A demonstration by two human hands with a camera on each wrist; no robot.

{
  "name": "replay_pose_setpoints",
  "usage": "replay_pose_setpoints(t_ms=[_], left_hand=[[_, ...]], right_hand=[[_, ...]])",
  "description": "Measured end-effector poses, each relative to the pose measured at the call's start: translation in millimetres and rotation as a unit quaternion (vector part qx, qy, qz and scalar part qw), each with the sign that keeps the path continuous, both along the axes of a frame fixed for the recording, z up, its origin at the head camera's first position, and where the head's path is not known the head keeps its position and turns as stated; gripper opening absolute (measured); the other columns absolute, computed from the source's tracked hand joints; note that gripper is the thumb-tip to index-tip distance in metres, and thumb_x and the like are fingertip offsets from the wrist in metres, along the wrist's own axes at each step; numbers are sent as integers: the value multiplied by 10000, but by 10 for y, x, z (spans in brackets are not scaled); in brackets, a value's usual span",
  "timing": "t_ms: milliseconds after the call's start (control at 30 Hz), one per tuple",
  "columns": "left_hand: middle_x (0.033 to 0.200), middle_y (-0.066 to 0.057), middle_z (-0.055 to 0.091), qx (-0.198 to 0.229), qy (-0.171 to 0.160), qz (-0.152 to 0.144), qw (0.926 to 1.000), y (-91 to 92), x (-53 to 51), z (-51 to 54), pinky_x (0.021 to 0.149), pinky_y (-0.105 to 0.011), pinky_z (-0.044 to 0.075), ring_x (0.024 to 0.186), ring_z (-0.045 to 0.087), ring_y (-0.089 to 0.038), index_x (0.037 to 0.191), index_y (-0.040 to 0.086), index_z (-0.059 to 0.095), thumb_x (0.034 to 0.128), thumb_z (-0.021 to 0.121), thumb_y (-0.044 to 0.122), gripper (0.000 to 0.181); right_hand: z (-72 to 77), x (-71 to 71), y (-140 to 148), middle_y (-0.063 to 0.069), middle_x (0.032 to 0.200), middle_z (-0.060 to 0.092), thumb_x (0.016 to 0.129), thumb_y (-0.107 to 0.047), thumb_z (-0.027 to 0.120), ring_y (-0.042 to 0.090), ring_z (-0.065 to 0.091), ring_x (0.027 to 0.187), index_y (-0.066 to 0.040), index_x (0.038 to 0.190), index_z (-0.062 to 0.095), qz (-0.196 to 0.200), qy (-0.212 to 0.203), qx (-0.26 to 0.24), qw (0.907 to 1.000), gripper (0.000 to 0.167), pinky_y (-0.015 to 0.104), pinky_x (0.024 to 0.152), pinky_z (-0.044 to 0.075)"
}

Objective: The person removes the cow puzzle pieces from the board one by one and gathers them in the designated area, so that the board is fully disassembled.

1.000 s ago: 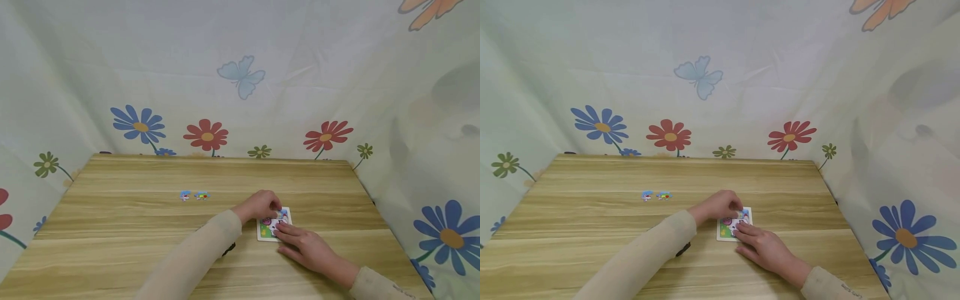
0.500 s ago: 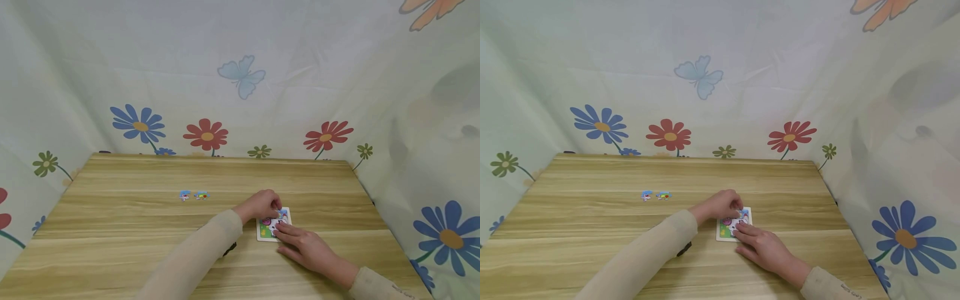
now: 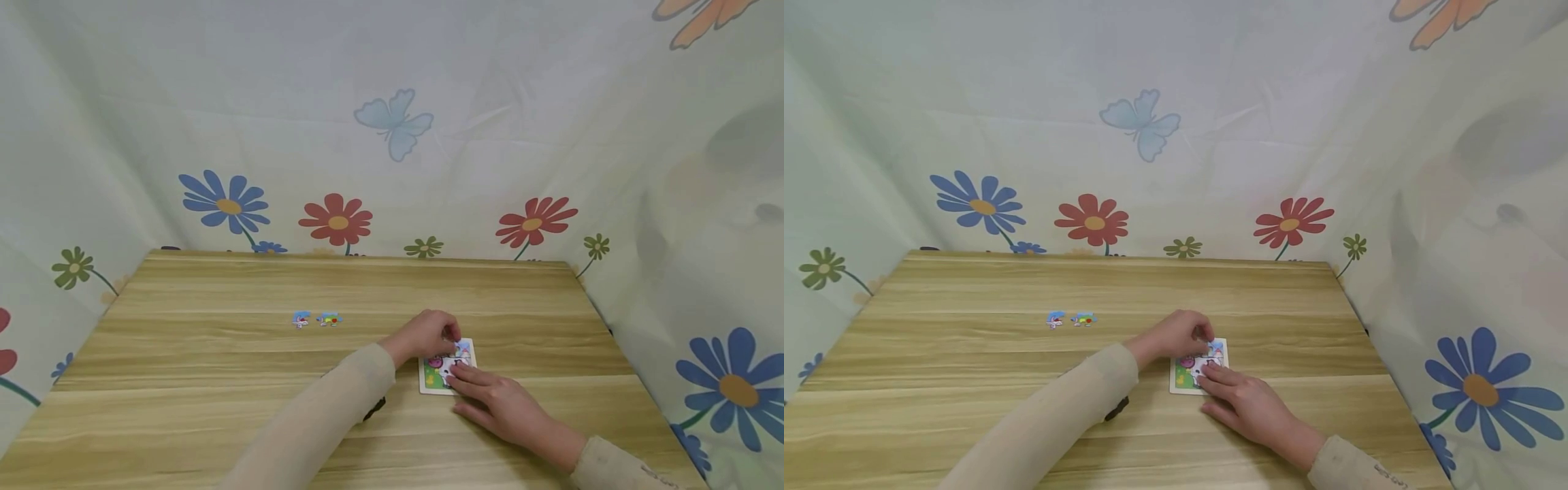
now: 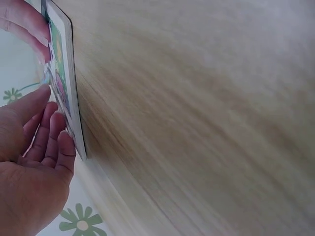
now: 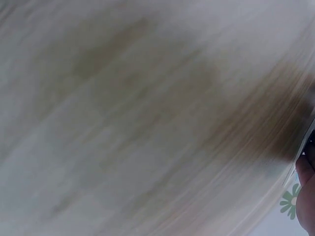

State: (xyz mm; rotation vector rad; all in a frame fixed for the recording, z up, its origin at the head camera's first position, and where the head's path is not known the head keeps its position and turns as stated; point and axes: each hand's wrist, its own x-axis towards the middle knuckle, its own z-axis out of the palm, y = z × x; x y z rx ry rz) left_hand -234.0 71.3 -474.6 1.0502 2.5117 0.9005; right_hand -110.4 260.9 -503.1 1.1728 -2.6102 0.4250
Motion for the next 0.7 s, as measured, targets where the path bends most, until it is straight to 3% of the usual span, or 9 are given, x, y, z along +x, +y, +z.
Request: replay_pose_setpoints(t_ms=[200, 467, 700], left_hand=[[780, 109, 597, 169, -69, 123, 9998, 14, -9, -29, 715, -196, 440, 736, 547, -45, 893, 146, 662, 829, 735, 176, 101], [773, 116, 609, 257, -37, 79, 9996, 18, -12, -48, 718, -184, 439, 727, 550, -20, 906, 141, 680, 824, 743, 171, 107], [759, 119, 612, 386, -233, 133, 9989, 3, -11, -58, 695, -189, 446, 718, 555, -30, 899, 146, 704, 833, 733, 179, 80]], right_hand=[[-3, 7, 0, 42, 1332, 547, 858, -337, 699, 185, 539, 1182, -119, 1265, 616, 3, 89, -74, 9999, 469, 391, 875, 485], [6, 14, -7, 49, 1322, 555, 848, -327, 711, 190, 548, 1172, -112, 1257, 622, 30, 138, -118, 9998, 471, 394, 870, 488], [9, 23, -12, 40, 1325, 553, 853, -337, 703, 178, 544, 1176, -120, 1262, 619, 15, 123, -57, 9999, 470, 391, 872, 485]])
